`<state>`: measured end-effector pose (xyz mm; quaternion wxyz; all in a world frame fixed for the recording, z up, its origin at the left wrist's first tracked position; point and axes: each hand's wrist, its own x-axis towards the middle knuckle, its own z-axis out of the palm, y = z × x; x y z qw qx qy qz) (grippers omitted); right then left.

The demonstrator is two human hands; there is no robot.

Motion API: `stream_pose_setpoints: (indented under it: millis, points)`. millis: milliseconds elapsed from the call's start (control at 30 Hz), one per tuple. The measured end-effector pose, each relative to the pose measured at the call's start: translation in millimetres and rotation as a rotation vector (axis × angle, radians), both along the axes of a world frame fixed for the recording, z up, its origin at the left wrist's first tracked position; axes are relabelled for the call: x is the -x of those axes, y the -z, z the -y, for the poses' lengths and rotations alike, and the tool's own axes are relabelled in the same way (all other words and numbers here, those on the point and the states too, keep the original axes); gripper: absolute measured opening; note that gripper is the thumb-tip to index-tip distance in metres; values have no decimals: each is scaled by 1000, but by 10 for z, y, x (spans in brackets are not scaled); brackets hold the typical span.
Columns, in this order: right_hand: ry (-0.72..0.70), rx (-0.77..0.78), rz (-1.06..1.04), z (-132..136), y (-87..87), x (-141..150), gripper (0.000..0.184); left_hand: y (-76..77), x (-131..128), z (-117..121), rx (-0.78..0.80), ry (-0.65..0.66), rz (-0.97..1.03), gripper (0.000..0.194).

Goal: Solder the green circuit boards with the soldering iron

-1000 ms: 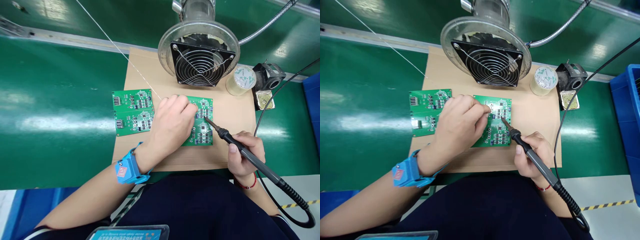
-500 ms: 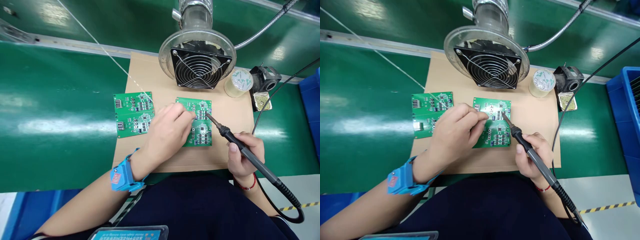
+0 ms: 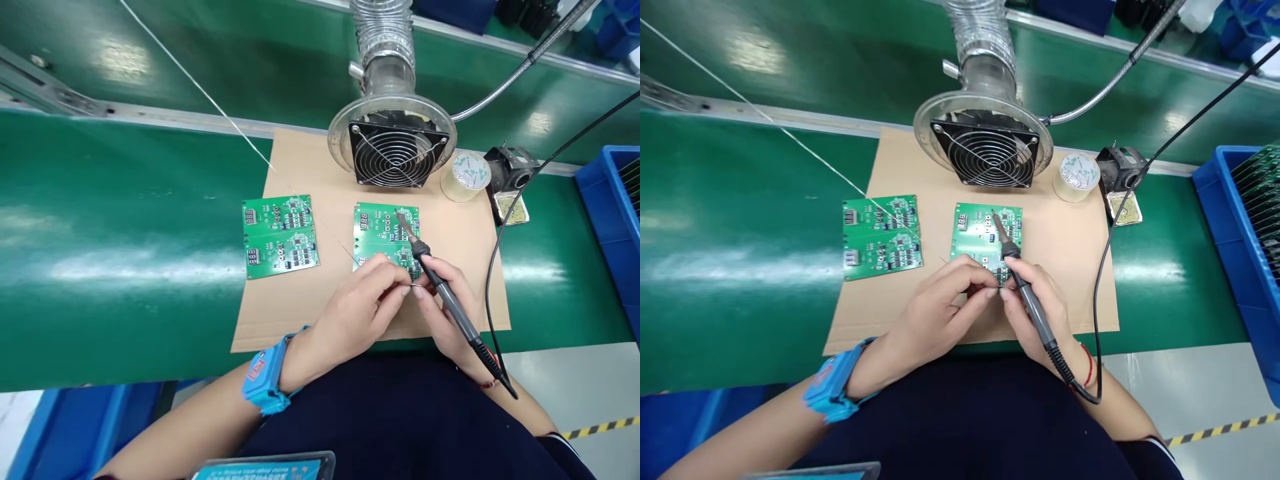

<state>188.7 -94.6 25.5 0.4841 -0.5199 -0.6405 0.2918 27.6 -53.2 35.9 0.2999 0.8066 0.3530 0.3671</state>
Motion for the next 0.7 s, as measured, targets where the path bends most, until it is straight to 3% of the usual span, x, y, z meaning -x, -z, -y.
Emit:
stream_pose_setpoints:
  millis: [67, 133, 233, 300, 467, 600, 700]
  points:
    - [22, 9, -53, 19, 9, 40, 38, -7, 17, -16, -62, 30, -56, 13]
    - [62, 26, -102, 26, 20, 65, 35, -32, 80, -55, -220, 43, -180, 16]
    - [172, 16, -154, 7, 45, 58, 31, -90, 260, -145, -497, -26, -382, 18]
    - [238, 8, -153, -17, 67, 20, 32, -113, 398, -193, -520, -85, -423, 18]
    - [183, -15, 25, -20, 172, -125, 46, -10, 562, -160, -163, -164, -327, 22]
    - [40, 5, 250, 42, 329, -190, 71, 170, 516, -59, 251, -351, -187, 14]
    - [7, 38, 353, 53, 428, -188, 73, 262, 467, -12, 526, -353, -153, 38]
